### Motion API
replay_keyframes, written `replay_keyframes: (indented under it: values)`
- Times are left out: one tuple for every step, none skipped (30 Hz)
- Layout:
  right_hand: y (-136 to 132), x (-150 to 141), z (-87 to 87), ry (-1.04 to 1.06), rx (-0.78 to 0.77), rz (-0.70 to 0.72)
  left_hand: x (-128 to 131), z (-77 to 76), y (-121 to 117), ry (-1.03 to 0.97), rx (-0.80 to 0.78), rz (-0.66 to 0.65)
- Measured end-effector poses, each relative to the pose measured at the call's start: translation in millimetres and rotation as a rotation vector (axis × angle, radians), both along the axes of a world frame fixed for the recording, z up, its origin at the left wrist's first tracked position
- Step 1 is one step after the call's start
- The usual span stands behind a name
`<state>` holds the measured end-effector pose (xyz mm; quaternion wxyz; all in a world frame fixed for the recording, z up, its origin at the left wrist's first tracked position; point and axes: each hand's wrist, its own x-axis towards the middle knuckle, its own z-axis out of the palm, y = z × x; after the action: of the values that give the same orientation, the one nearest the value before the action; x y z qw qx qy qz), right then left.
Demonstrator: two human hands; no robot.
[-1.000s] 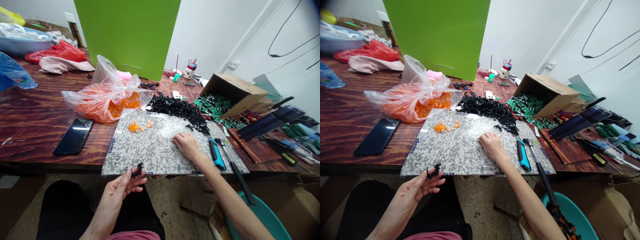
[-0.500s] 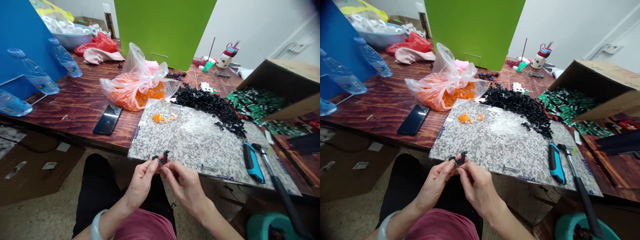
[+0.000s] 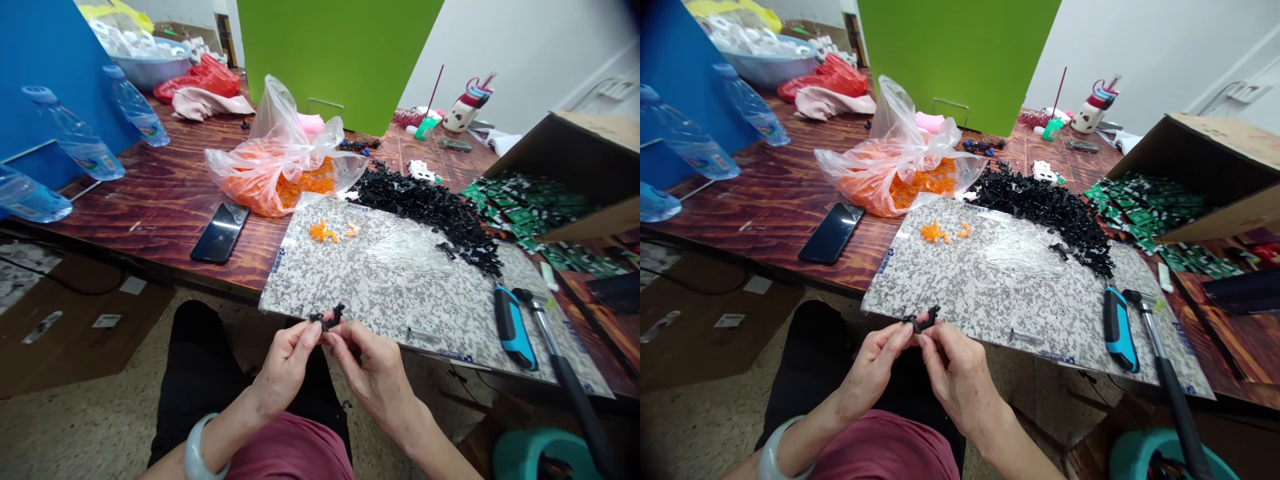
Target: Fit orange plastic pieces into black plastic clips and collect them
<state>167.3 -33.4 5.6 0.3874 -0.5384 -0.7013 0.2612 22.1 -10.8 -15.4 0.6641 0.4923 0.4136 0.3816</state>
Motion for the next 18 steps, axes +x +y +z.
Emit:
replay_keyframes:
  values:
    - [-0.4,0.5,-0.3,0.003,-0.011,-0.004,-0.2,-0.3,-0.4,0.010,0.006,-0.004]
    - [-0.7,1.0,-0.6,0.006,-0.023,-0.007,-0.4,-0.5,-0.8,0.017,0.010,-0.008]
    - [-1.2,1.5,-0.9,0.011,-0.036,-0.009,-0.3,-0.7,-1.1,0.023,0.012,-0.014]
    - [-1.6,1.9,-1.2,0.015,-0.047,-0.010,-0.1,-0.8,-1.3,0.027,0.015,-0.020]
    - [-2.2,2.2,-1.6,0.020,-0.057,-0.012,0.2,-0.8,-1.5,0.031,0.018,-0.024]
    - [-2.7,2.5,-2.0,0.023,-0.066,-0.014,0.6,-0.7,-1.7,0.035,0.022,-0.026]
    - [-3.2,2.6,-2.4,0.023,-0.074,-0.018,1.1,-0.5,-2.0,0.042,0.025,-0.023]
    - [-3.8,2.6,-2.9,0.022,-0.082,-0.021,1.7,-0.3,-2.3,0.052,0.028,-0.016]
    - [-4.3,2.4,-3.2,0.020,-0.088,-0.023,2.2,-0.1,-2.6,0.064,0.026,-0.003]
    - [-4.7,2.2,-3.5,0.019,-0.094,-0.024,2.8,0.3,-2.9,0.078,0.022,0.012]
    - [-5.1,1.8,-3.7,0.018,-0.098,-0.024,3.2,0.8,-3.1,0.089,0.015,0.027]
    - [-5.3,1.2,-3.5,0.018,-0.102,-0.025,3.6,1.3,-3.2,0.097,0.008,0.040]
    - [-5.5,0.6,-3.2,0.020,-0.105,-0.026,4.0,2.0,-3.2,0.100,0.003,0.048]
    - [-5.6,-0.2,-2.5,0.024,-0.107,-0.029,4.3,2.7,-3.1,0.101,0.001,0.052]
    - [-5.7,-1.2,-1.7,0.029,-0.108,-0.036,4.6,3.4,-2.9,0.101,0.002,0.055]
    - [-5.7,-2.2,-0.6,0.035,-0.108,-0.043,4.8,3.9,-2.6,0.103,0.005,0.055]
    - [-5.9,-3.3,0.5,0.040,-0.107,-0.049,5.1,4.2,-2.3,0.107,0.011,0.059]
    - [-6.1,-4.4,1.5,0.043,-0.106,-0.053,5.3,4.1,-1.9,0.115,0.018,0.065]
